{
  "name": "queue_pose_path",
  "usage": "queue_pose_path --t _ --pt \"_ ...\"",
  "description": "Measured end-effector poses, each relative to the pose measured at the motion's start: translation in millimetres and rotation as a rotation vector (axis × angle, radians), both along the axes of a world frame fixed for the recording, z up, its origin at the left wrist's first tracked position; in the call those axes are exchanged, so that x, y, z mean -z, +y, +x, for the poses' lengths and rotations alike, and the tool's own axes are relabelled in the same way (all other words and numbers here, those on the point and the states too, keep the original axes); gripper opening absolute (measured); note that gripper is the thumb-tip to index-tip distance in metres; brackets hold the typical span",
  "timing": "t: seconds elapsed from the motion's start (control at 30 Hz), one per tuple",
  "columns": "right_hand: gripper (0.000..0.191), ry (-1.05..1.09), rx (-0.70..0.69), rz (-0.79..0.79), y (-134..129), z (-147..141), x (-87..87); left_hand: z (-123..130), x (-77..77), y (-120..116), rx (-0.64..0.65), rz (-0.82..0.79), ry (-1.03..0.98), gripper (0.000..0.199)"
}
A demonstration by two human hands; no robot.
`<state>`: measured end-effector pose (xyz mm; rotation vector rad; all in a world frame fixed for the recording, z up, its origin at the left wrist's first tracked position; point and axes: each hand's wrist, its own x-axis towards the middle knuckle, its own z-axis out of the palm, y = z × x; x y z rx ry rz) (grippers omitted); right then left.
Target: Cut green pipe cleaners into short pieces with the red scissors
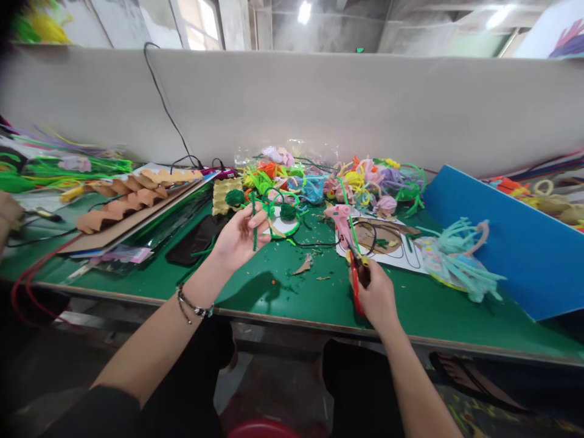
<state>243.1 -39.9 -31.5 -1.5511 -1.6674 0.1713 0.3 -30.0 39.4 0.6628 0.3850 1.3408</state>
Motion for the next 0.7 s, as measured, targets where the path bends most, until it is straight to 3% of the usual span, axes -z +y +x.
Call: queue_pose_path --t 0.17,0.37,0.53,0.7 --pt "0.024 0.185 -0.087 -0.014 -5 -26 -21.1 7 7.5 -2 0.079 -0.058 0.052 0.024" --pt "0.029 0.439 -0.568 -0.133 3 -87 -49.5 10 15.1 -5 0.141 -0.153 0.127 0.027" --pt "0.030 0.515 -0.742 -0.240 14 -107 -44.3 9 19.8 -6 0.102 -0.173 0.124 0.029" --pt "0.028 0.554 -0.740 -0.299 16 -103 -36.4 10 26.4 -6 0.151 -0.122 0.108 0.026"
